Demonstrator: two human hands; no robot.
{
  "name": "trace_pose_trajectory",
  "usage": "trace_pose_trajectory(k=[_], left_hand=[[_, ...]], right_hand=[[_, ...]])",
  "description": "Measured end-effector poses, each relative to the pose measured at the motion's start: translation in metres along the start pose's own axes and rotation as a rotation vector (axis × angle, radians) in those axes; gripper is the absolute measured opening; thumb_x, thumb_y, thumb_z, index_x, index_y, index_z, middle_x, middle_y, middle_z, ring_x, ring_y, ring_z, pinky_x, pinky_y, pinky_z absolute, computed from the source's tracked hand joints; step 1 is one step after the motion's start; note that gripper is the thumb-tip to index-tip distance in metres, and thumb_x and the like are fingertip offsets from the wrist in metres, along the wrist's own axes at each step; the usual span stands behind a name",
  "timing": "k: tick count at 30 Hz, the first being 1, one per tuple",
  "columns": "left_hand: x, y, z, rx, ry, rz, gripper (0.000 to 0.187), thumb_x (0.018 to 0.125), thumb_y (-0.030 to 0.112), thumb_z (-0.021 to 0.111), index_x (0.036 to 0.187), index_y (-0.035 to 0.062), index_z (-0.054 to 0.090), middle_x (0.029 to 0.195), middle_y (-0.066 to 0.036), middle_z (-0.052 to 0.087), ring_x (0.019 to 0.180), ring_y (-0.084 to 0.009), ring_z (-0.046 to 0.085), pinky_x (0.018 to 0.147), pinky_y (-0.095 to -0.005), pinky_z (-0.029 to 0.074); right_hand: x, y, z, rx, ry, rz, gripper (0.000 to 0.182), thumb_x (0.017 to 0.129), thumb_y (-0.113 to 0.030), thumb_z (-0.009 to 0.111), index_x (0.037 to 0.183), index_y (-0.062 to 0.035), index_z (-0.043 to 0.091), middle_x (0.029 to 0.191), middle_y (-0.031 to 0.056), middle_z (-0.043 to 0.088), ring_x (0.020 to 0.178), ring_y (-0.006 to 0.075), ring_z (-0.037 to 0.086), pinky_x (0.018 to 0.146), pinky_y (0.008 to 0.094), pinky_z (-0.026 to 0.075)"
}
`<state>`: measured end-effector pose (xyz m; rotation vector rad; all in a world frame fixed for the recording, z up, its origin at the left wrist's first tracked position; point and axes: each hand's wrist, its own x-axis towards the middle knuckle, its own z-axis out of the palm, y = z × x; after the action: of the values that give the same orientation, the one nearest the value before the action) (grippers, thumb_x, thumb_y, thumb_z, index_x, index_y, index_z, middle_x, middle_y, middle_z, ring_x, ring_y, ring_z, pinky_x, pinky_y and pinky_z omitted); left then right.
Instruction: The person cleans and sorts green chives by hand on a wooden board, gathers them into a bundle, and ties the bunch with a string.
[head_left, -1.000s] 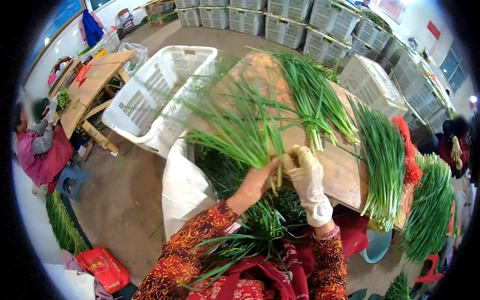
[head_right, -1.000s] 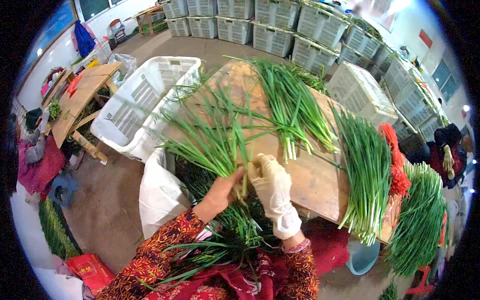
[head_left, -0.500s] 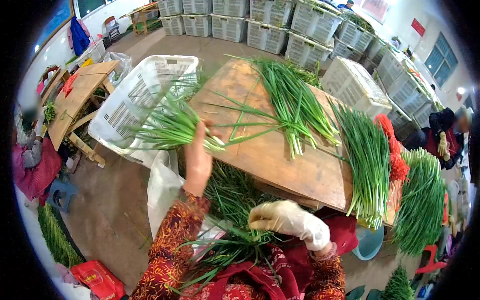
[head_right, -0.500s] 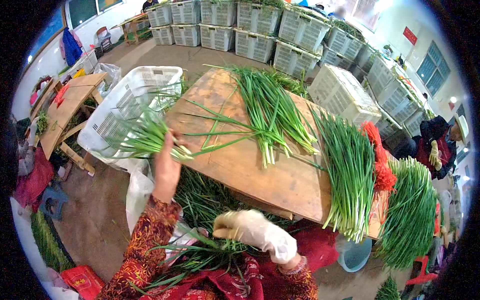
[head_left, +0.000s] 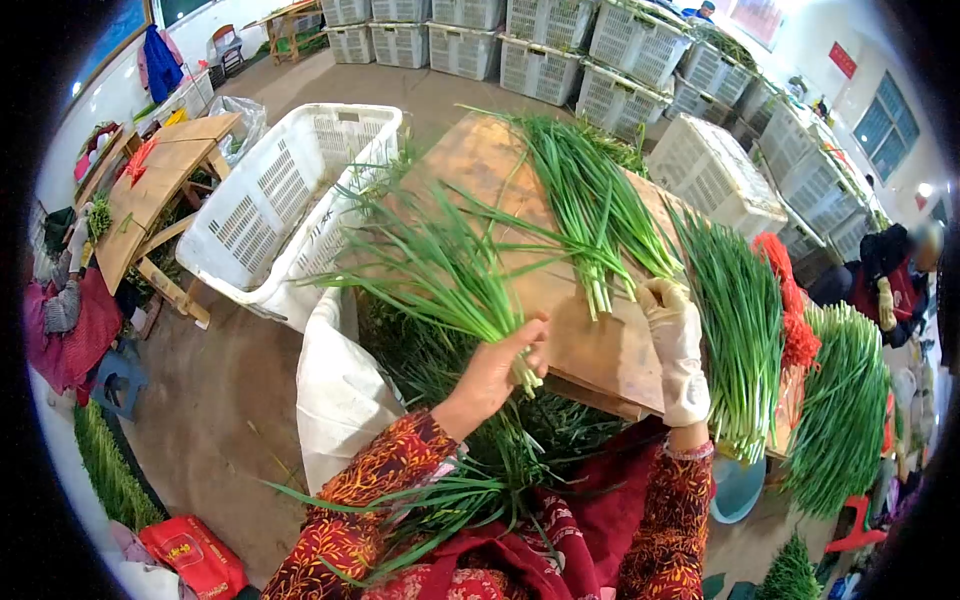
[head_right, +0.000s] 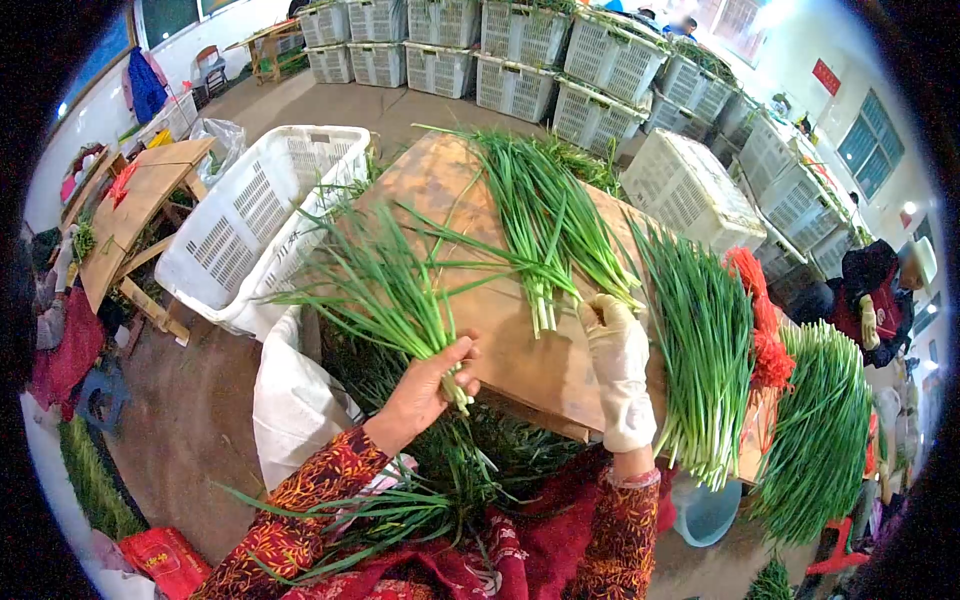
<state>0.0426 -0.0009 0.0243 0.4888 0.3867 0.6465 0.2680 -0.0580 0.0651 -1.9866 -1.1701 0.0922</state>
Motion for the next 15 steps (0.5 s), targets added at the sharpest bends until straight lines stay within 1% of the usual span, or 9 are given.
trace_pose_trajectory(k=[2,3,4,5,6,8,10,11,15], left_hand=[[0.0,-0.007,0.001,0.005,-0.013,-0.013,0.03,0.086,0.019,0.056,0.111,0.0034,0.05,0.086,-0.001,0.054,0.059,-0.0067,0.046,0.057,-0.028,0.044],[0.0,-0.01,0.001,0.021,0.0,-0.023,0.029,0.086,0.019,0.056,0.11,0.0032,0.05,0.086,0.0,0.054,0.059,-0.0066,0.046,0.057,-0.0277,0.045],[0.0,-0.01,0.003,0.037,0.011,-0.029,0.029,0.086,0.019,0.056,0.11,0.0031,0.05,0.087,0.0,0.054,0.059,-0.0065,0.046,0.057,-0.0275,0.045],[-0.001,-0.01,0.003,0.042,0.011,-0.031,0.027,0.086,0.018,0.055,0.108,0.0037,0.051,0.088,0.0,0.053,0.059,-0.0065,0.046,0.057,-0.0271,0.046],[-0.002,-0.01,0.003,0.046,0.004,-0.025,0.027,0.086,0.018,0.055,0.108,0.0037,0.051,0.088,0.0,0.053,0.059,-0.0065,0.046,0.057,-0.0271,0.046],[-0.003,-0.009,0.001,0.084,0.016,-0.023,0.024,0.087,0.017,0.055,0.107,0.0045,0.051,0.087,0.0,0.053,0.06,-0.0065,0.046,0.057,-0.027,0.046],[-0.004,-0.005,0.004,0.086,0.022,-0.025,0.022,0.087,0.017,0.055,0.105,0.0049,0.052,0.088,0.0,0.053,0.06,-0.0065,0.046,0.057,-0.0269,0.046],[-0.004,-0.004,0.006,0.081,0.029,-0.021,0.023,0.086,0.017,0.055,0.106,0.0049,0.051,0.088,0.0,0.053,0.06,-0.0064,0.046,0.057,-0.0268,0.046],[-0.001,-0.006,0.014,0.048,0.009,-0.013,0.026,0.086,0.018,0.056,0.108,0.0046,0.051,0.089,0.0,0.054,0.06,-0.0064,0.047,0.056,-0.0268,0.046]], right_hand=[[-0.003,0.002,0.004,-0.236,0.125,-0.185,0.013,0.074,-0.017,0.064,0.083,-0.0077,0.063,0.081,0.0109,0.061,0.075,0.0295,0.058,0.064,0.0359,0.046],[0.002,0.012,0.006,-0.352,0.17,-0.238,0.011,0.073,-0.015,0.064,0.083,-0.0096,0.064,0.082,0.0109,0.061,0.074,0.0298,0.058,0.065,0.036,0.046],[0.005,0.028,0.009,-0.352,0.176,-0.237,0.011,0.073,-0.015,0.064,0.083,-0.0096,0.064,0.082,0.0109,0.061,0.074,0.0298,0.058,0.065,0.036,0.046],[0.009,0.042,0.013,-0.38,0.094,-0.225,0.011,0.073,-0.015,0.063,0.083,-0.0094,0.064,0.082,0.0109,0.061,0.073,0.0299,0.059,0.065,0.0361,0.046],[0.012,0.041,0.012,-0.408,0.011,-0.214,0.011,0.072,-0.015,0.063,0.082,-0.0091,0.063,0.081,0.0109,0.061,0.072,0.0299,0.059,0.065,0.0362,0.046],[0.013,0.038,0.007,-0.395,-0.021,-0.183,0.011,0.073,-0.016,0.063,0.081,-0.0089,0.063,0.079,0.0108,0.061,0.072,0.0279,0.059,0.066,0.0359,0.046],[0.007,0.027,-0.001,-0.218,0.061,-0.018,0.012,0.074,-0.018,0.063,0.082,-0.0086,0.063,0.077,0.0102,0.062,0.071,0.0262,0.06,0.065,0.0352,0.046],[0.006,0.033,-0.004,-0.225,0.111,-0.109,0.013,0.074,-0.019,0.063,0.082,-0.0084,0.062,0.076,0.0096,0.062,0.069,0.0249,0.06,0.063,0.0339,0.047],[-0.017,0.014,-0.016,-0.21,0.11,-0.109,0.013,0.075,-0.018,0.063,0.083,-0.0083,0.061,0.076,0.0102,0.063,0.069,0.0246,0.062,0.062,0.0332,0.047]])
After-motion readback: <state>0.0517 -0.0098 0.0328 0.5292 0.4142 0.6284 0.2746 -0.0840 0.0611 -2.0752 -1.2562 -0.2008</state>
